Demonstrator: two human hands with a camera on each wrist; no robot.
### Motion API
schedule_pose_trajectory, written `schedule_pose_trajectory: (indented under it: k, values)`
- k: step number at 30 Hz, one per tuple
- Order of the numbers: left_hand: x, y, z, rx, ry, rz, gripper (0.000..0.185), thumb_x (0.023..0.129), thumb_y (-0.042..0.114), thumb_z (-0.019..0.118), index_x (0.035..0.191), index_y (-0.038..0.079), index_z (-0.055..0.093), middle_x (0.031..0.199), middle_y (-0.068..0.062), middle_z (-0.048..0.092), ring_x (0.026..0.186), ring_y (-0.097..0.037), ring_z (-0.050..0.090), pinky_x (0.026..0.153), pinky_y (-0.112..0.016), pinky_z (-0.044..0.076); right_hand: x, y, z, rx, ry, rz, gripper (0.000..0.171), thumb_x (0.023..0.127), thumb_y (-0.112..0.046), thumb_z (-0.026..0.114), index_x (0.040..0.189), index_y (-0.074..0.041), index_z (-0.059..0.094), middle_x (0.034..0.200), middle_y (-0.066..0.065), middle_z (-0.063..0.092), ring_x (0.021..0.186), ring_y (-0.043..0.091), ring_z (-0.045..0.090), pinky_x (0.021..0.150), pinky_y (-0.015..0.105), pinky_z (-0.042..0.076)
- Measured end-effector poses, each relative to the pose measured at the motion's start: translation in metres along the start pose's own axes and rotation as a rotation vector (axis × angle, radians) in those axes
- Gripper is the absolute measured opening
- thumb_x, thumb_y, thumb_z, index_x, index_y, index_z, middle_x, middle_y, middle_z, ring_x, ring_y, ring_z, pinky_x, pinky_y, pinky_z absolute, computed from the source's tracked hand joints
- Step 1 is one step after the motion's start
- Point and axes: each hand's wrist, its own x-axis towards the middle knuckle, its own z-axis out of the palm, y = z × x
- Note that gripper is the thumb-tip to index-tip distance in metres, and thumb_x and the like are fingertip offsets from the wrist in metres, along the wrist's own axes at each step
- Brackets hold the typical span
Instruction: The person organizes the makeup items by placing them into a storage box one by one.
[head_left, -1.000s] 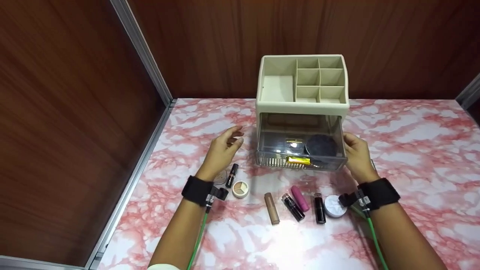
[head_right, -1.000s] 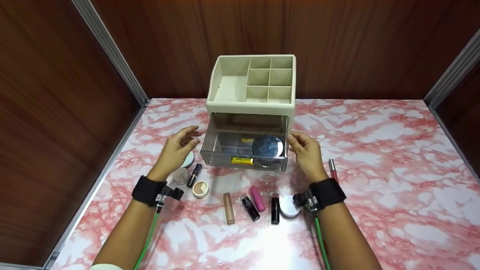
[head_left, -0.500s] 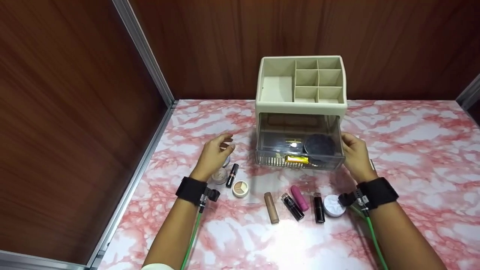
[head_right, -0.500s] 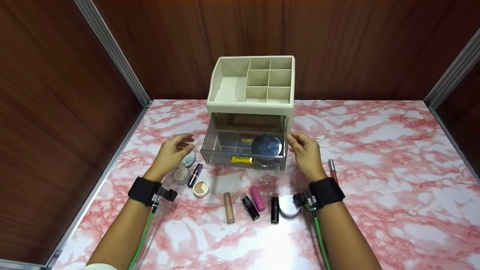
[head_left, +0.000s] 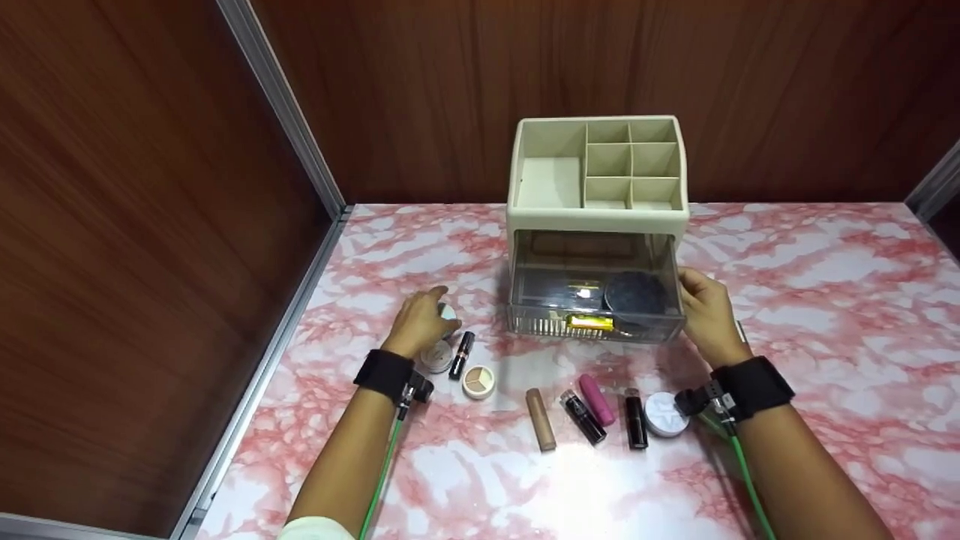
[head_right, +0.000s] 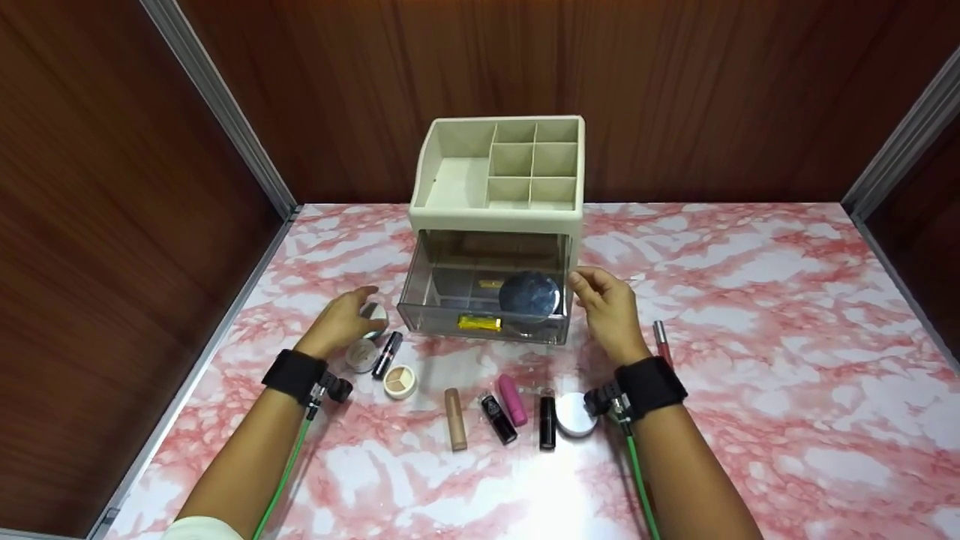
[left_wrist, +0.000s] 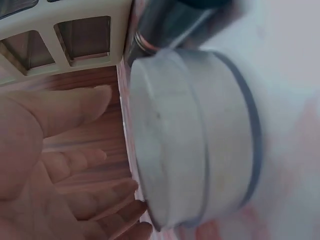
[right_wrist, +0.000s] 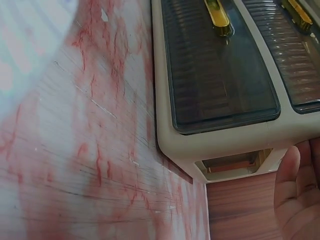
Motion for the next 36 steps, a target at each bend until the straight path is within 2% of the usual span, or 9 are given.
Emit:
schedule_pose_trajectory:
  k: [8,13,16,21,24,28,36]
  values:
    - [0.0,-0.002,0.005,0.077,-0.058,-0.063,0.069,0.071,0.024,0.084,0.134,0.009,0.057,0.124,-0.022,0.056,0.112,-0.039,0.05,0.094,-0.045,0.043,-0.001,0.001,0.0,0.003,0.0,0.005,0.022,0.098,-0.009,0.057,0.109,0.008,0.066,0.09,-0.005,0.069,0.078,0.007,0.063,0.069,0.019,0.052]
    - [0.001,-0.002,0.005,0.075,-0.084,-0.072,0.074,0.067,0.02,0.087,0.134,0.01,0.058,0.126,-0.022,0.055,0.114,-0.04,0.048,0.096,-0.046,0.042,0.0,0.001,0.0,-0.009,0.004,0.004,0.024,0.099,-0.009,0.057,0.111,0.01,0.065,0.09,-0.006,0.069,0.078,0.007,0.063,0.069,0.019,0.052]
    - [0.002,-0.002,0.005,0.052,-0.065,-0.056,0.074,0.065,0.016,0.086,0.134,0.01,0.059,0.125,-0.021,0.056,0.114,-0.039,0.049,0.095,-0.046,0.043,0.0,0.0,0.0,-0.002,0.01,0.009,0.023,0.099,-0.008,0.057,0.11,0.009,0.066,0.09,-0.006,0.069,0.078,0.007,0.063,0.069,0.019,0.052]
    - [0.002,0.0,0.001,0.027,0.016,-0.016,0.067,0.066,0.012,0.081,0.13,0.01,0.062,0.121,-0.016,0.061,0.111,-0.035,0.055,0.091,-0.044,0.046,0.0,-0.001,0.0,-0.015,0.015,0.034,0.021,0.099,-0.009,0.057,0.108,0.007,0.067,0.088,-0.008,0.069,0.077,0.006,0.062,0.069,0.019,0.051]
    - [0.002,0.005,-0.004,-0.001,0.048,0.014,0.064,0.069,0.014,0.08,0.13,0.009,0.062,0.121,-0.014,0.062,0.112,-0.034,0.055,0.094,-0.043,0.044,0.0,-0.001,-0.001,-0.039,0.015,0.044,0.023,0.099,-0.011,0.057,0.109,0.007,0.067,0.088,-0.009,0.069,0.078,0.006,0.063,0.07,0.019,0.051]
    - [0.001,0.015,-0.011,-0.049,0.056,0.058,0.063,0.071,0.018,0.081,0.13,0.008,0.062,0.124,-0.012,0.062,0.115,-0.029,0.054,0.099,-0.041,0.041,0.0,-0.002,-0.002,-0.06,0.018,0.052,0.027,0.099,-0.014,0.058,0.111,0.008,0.066,0.089,-0.009,0.069,0.079,0.007,0.063,0.07,0.019,0.052]
    - [-0.007,0.033,-0.03,-0.045,0.122,0.138,0.057,0.077,0.029,0.076,0.129,0.008,0.062,0.127,-0.011,0.06,0.119,-0.027,0.052,0.102,-0.039,0.038,0.0,-0.002,0.0,-0.056,0.022,0.069,0.029,0.099,-0.013,0.058,0.113,0.011,0.065,0.089,-0.009,0.07,0.078,0.007,0.064,0.07,0.02,0.052]
